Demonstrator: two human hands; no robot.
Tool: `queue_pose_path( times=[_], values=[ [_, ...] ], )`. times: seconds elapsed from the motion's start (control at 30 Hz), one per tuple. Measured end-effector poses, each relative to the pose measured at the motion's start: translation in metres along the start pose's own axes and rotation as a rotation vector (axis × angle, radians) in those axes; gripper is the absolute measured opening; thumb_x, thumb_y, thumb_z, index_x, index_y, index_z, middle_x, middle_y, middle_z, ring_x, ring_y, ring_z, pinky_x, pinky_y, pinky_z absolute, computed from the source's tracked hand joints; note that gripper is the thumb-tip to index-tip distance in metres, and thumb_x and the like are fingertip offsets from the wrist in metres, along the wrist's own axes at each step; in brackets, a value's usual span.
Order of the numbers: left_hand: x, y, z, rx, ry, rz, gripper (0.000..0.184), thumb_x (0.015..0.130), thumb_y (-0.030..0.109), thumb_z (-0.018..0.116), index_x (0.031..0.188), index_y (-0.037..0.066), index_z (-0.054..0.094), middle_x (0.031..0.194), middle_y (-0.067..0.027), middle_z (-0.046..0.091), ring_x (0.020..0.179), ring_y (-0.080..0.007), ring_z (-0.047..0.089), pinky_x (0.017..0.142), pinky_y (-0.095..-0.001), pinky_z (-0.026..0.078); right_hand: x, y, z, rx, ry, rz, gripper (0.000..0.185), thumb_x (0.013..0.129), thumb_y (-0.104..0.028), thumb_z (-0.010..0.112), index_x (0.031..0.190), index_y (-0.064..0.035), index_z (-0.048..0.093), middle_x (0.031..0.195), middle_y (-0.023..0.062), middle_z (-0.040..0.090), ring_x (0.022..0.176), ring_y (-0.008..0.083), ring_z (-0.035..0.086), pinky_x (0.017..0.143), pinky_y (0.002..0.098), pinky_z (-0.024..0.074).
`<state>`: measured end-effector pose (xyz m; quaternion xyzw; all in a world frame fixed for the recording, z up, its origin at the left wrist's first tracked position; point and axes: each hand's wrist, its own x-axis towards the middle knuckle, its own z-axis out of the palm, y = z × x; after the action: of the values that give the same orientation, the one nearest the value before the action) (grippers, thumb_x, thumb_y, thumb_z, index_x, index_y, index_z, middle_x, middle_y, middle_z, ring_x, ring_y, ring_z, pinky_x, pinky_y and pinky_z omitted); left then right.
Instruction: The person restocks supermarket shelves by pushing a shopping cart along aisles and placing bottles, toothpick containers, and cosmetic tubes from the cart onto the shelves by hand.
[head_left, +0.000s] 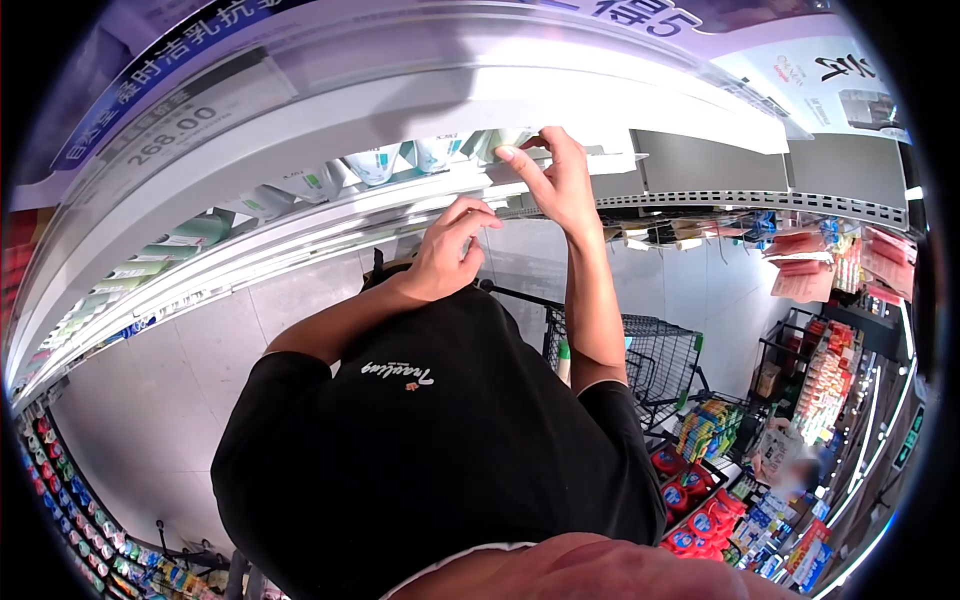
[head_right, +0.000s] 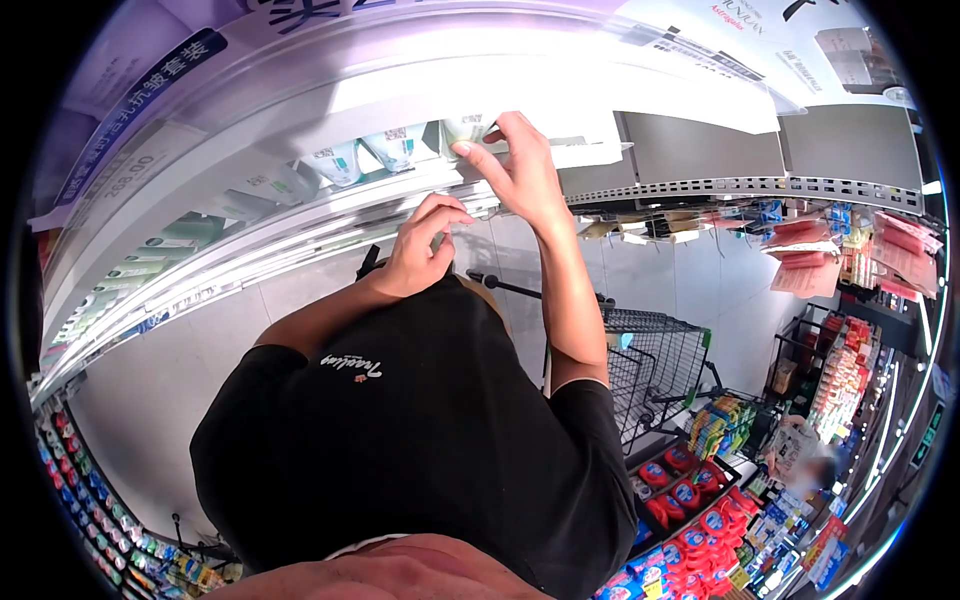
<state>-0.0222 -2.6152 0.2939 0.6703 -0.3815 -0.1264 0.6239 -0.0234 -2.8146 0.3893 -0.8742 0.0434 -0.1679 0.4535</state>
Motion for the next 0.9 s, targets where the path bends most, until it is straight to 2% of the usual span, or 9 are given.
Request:
queue_pose_path(
  times=[0.2,0.3,0.4,0.5,0.9],
  values=[
    [0.000,-0.004,0.002,-0.012,-0.003,0.009,0.042,0.077,-0.017,0.054,0.112,0.002,0.068,0.118,-0.0120,0.062,0.095,-0.0253,0.065,0.070,-0.0315,0.053,0.000,0.002,0.000,0.039,-0.009,0.025,0.040,0.091,-0.029,0.084,0.107,0.0035,0.066,0.092,0.0148,0.067,0.085,0.0252,0.067,0.064,0.0351,0.0543],
    [0.000,-0.002,0.002,-0.036,-0.003,-0.001,0.042,0.077,-0.017,0.053,0.112,0.002,0.068,0.117,-0.0118,0.063,0.095,-0.0254,0.066,0.071,-0.0318,0.054,0.004,-0.005,-0.005,0.014,-0.036,-0.045,0.041,0.090,-0.031,0.084,0.105,0.0029,0.066,0.092,0.0150,0.068,0.084,0.0253,0.067,0.067,0.0358,0.0537],
    [0.001,0.001,0.002,-0.022,-0.011,0.000,0.042,0.078,-0.016,0.053,0.112,0.002,0.069,0.117,-0.0117,0.063,0.095,-0.0254,0.066,0.072,-0.0314,0.054,0.004,-0.004,-0.007,-0.033,-0.035,-0.090,0.037,0.090,-0.027,0.087,0.103,0.0027,0.070,0.089,0.0089,0.073,0.069,0.0088,0.061,0.049,0.0255,0.0414],
    [0.000,0.001,0.003,-0.041,-0.021,-0.006,0.041,0.079,-0.016,0.053,0.112,0.002,0.069,0.118,-0.0118,0.064,0.095,-0.0250,0.066,0.072,-0.0312,0.054,0.005,0.005,-0.004,-0.015,-0.039,-0.091,0.037,0.089,-0.028,0.087,0.101,0.0028,0.070,0.088,0.0090,0.072,0.064,0.0075,0.057,0.048,0.0254,0.0398],
    [0.005,0.002,0.004,-0.016,-0.031,0.022,0.043,0.078,-0.016,0.051,0.113,0.001,0.070,0.119,-0.0136,0.063,0.094,-0.0247,0.066,0.072,-0.0307,0.055,0.008,-0.009,-0.007,0.055,-0.061,-0.121,0.038,0.090,-0.028,0.086,0.099,0.0038,0.068,0.085,0.0096,0.069,0.064,0.0104,0.059,0.049,0.0271,0.0439]
  ],
)
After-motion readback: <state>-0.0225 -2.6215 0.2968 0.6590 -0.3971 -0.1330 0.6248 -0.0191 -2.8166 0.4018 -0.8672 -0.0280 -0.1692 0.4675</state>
